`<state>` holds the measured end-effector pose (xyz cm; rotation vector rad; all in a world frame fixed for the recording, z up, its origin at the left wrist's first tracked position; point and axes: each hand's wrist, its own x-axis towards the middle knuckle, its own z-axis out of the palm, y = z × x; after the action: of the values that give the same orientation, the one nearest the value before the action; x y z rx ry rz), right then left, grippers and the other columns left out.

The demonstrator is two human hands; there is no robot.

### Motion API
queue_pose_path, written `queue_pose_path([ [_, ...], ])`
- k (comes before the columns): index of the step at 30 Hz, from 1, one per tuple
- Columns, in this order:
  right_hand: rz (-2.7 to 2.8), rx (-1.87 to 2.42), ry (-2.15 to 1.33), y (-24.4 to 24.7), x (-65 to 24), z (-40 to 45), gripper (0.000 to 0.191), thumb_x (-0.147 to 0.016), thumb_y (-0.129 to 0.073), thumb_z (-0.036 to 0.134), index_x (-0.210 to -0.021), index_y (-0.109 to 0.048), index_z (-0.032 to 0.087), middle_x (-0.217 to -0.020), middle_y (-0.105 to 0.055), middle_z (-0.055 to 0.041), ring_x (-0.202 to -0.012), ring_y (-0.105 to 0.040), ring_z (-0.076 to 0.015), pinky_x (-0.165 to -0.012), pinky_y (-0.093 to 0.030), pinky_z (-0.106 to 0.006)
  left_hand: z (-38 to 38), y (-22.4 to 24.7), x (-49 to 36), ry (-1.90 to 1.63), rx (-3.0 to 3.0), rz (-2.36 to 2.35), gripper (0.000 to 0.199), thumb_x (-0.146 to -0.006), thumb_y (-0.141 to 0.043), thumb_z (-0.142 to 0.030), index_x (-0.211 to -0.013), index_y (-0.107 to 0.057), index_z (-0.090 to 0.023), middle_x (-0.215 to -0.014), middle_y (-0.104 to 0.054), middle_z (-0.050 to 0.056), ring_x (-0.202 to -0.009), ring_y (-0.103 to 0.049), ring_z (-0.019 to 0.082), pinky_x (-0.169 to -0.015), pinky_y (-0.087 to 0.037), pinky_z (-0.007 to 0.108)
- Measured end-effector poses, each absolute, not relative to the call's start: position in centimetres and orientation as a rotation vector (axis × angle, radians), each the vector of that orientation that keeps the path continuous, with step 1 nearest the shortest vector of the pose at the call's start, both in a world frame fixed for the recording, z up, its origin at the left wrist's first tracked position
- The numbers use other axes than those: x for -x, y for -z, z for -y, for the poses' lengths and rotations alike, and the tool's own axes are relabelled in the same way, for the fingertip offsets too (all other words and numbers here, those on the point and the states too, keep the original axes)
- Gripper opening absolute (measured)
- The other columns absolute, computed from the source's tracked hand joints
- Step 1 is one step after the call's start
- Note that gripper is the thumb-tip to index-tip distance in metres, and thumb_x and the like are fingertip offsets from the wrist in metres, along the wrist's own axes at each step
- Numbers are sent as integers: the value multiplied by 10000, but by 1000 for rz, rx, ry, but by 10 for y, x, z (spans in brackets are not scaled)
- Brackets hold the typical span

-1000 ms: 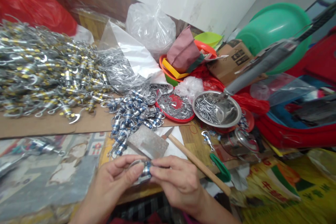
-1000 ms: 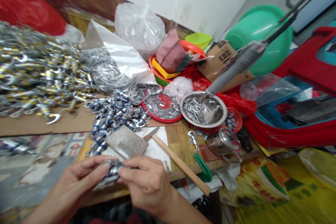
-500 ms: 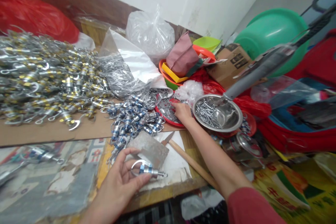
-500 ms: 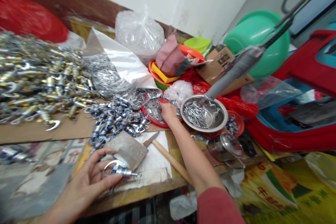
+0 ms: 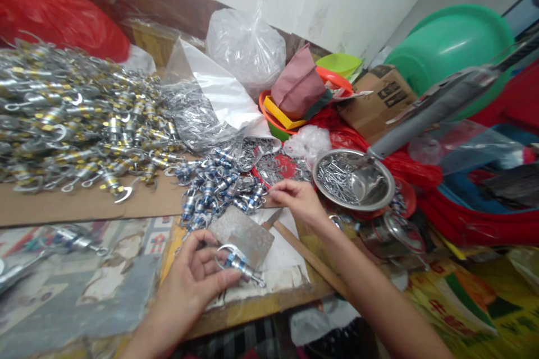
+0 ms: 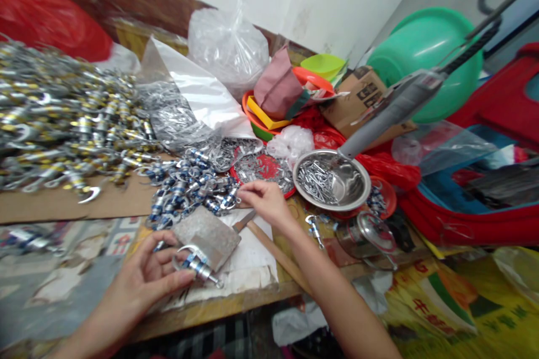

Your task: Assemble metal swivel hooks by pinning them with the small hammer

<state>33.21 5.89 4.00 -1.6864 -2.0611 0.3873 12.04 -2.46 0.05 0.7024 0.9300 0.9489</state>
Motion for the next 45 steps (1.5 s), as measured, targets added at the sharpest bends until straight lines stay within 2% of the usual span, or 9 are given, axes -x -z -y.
queue_pose_path([
  [2, 2019, 1347, -563, -41, -311, -26, 94, -747, -586, 161, -710, -667, 131, -680, -679, -25, -628, -616, -108, -603, -479, -202, 25, -1, -121, -950, -703, -931, 510, -564, -759, -150, -857, -353, -248, -689, -611, -69, -616, -636, 124, -564, -487, 218],
  [6, 1943, 1020, -474, -29, -282, 11, 114, -736, -571, 109, -713, -680, 132, -671, -679, -53, -634, -611, -128, -622, -479, -245, 25, -3, -121, -962, -734, -893, 474, -593, -739, -165, -848, -347, -242, -669, -618, -60, -566, -609, 109, -511, -452, 197],
  [15, 2240, 858, -116, -16, -287, 18, 243, -795, -435, 61, -925, -629, 131, -845, -682, -71, -780, -613, -147, -673, -480, -267, 26, -1, -123, -989, -761, -897, 491, -568, -746, -190, -847, -346, -244, -623, -612, -70, -511, -569, 101, -461, -414, 181],
  [21, 2344, 833, 38, -20, -290, 18, 227, -847, -407, 127, -932, -618, 136, -810, -674, -74, -757, -611, -155, -649, -483, -271, 27, -4, -124, -991, -745, -940, 510, -547, -750, -207, -869, -356, -246, -618, -611, -70, -497, -568, 103, -455, -430, 190],
  [29, 2604, 942, 92, -35, -289, 32, 228, -887, -394, 152, -1008, -577, 91, -882, -653, -119, -913, -565, -208, -753, -484, -328, 26, -8, -123, -963, -751, -936, 513, -560, -752, -197, -874, -349, -239, -642, -604, -70, -520, -580, 105, -470, -461, 206],
  [34, 2351, 1201, 20, -20, -312, 41, 337, -882, -330, 107, -1170, -494, 165, -1102, -568, -111, -1048, -509, -192, -834, -461, -339, 27, -10, -123, -964, -756, -967, 506, -566, -750, -190, -886, -360, -231, -669, -620, -56, -560, -622, 132, -495, -484, 228],
  [37, 2143, 1615, 149, -1, -345, 47, 358, -852, -438, 215, -1203, -466, 151, -1026, -571, -130, -946, -558, -234, -747, -488, -367, 28, -9, -124, -991, -735, -991, 515, -534, -764, -189, -872, -377, -231, -652, -621, -64, -570, -639, 143, -499, -482, 218],
  [41, 2217, 1878, 9, 9, -372, 54, 221, -827, -486, 273, -999, -568, 161, -801, -592, -62, -712, -602, -197, -598, -498, -300, 28, -7, -124, -1010, -725, -979, 506, -524, -766, -189, -859, -390, -233, -645, -629, -67, -581, -648, 143, -531, -487, 222],
  [45, 2083, 1750, -158, -20, -361, 58, 187, -831, -474, 214, -998, -543, 164, -882, -596, -65, -802, -606, -181, -679, -502, -280, 27, -5, -122, -985, -746, -971, 509, -546, -761, -187, -877, -378, -233, -676, -634, -59, -643, -669, 173, -598, -508, 272],
])
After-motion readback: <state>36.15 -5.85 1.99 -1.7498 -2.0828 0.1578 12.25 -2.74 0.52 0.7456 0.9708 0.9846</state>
